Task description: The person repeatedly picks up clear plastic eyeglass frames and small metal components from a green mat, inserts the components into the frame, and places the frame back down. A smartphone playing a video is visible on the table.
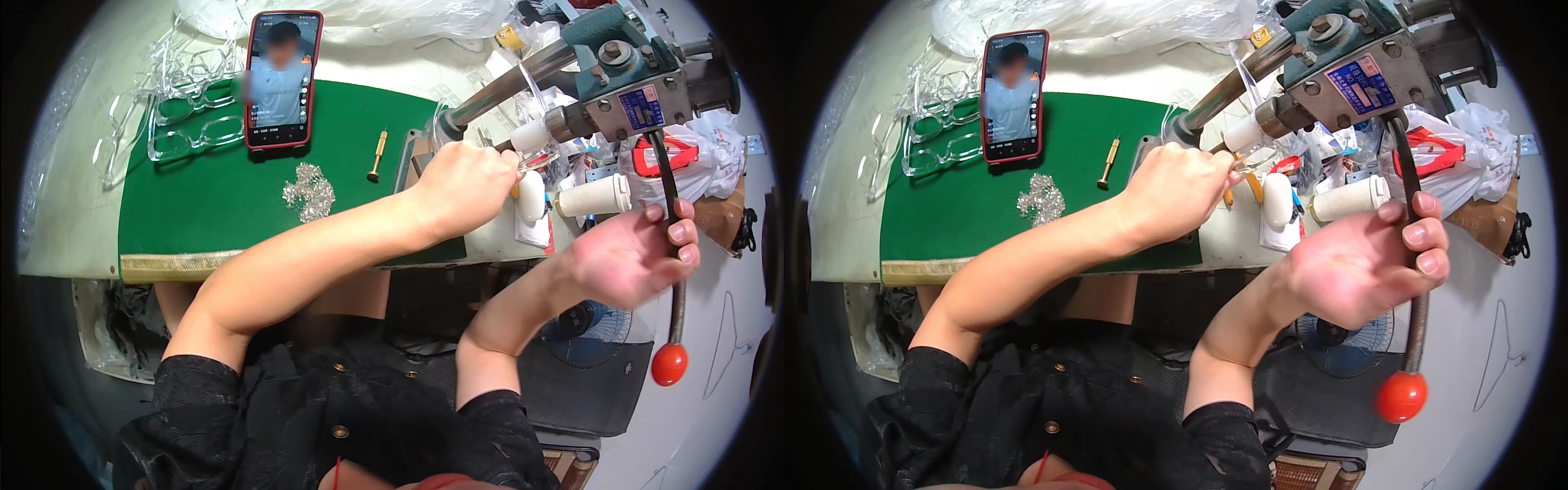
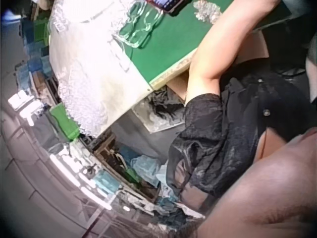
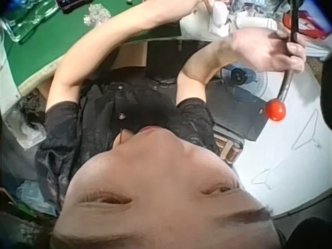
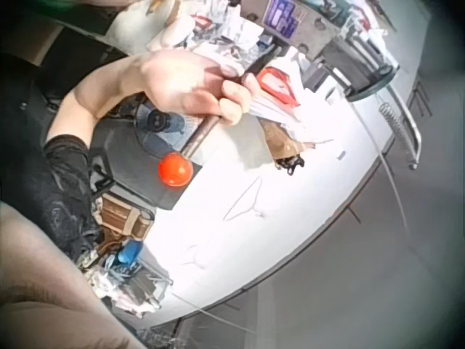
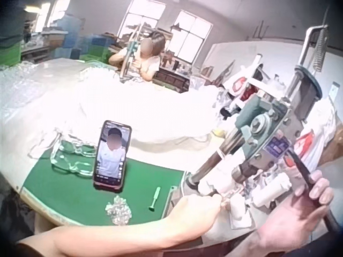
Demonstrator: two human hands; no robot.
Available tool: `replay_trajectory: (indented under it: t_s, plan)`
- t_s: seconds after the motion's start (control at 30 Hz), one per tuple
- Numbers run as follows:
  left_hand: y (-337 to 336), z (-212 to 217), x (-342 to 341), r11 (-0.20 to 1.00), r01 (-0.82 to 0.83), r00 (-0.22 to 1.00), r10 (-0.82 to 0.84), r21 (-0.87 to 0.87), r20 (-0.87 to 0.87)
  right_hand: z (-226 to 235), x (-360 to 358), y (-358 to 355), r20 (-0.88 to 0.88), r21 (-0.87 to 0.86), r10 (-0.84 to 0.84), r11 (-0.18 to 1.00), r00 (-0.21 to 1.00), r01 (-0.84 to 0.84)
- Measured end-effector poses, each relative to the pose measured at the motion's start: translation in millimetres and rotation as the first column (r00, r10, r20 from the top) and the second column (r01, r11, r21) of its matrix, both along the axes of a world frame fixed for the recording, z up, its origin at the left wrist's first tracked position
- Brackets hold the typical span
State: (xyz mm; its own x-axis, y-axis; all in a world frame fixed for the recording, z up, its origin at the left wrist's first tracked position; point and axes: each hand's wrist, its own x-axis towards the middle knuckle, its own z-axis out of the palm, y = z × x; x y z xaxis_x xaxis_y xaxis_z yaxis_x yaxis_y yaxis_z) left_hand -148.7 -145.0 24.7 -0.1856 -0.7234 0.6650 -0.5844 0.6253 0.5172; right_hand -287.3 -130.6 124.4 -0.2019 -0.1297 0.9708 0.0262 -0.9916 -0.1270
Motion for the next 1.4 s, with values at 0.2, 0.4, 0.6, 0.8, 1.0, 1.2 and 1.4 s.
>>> replay_trajectory:
  t_s: [0.2,0.4,0.6,0.8,1.0,1.2,1.4]
  plan:
    - [-1,0,19,0.999,-0.016,0.998,0.017,-0.028,0.066,68,15,4,-0.056,0.303,-0.04,0.951,0.998,0.055]
    - [79,-14,139,0.954,0.276,0.88,-0.201,0.119,-0.431,-50,15,3,-0.027,0.369,-0.156,0.916,0.987,0.155]
    - [253,-28,423,0.949,-0.152,0.504,0.315,0.277,-0.804,-163,35,55,-0.166,0.698,-0.073,0.696,0.983,0.17]
    - [289,-66,493,0.568,-0.162,0.301,0.807,0.807,-0.508,-157,84,59,-0.273,0.685,0.085,0.717,0.958,0.132]
    - [207,-30,427,0.612,-0.786,0.607,0.736,0.089,0.301,-166,81,64,-0.349,0.675,0.074,0.711,0.934,0.196]
    - [127,-14,423,0.905,-0.412,0.503,0.133,0.102,0.854,-156,96,72,-0.341,0.698,0.14,0.7,0.929,0.151]
    - [129,14,396,0.742,-0.275,0.723,-0.26,0.612,0.64,-165,81,74,-0.407,0.732,0.141,0.641,0.902,0.23]
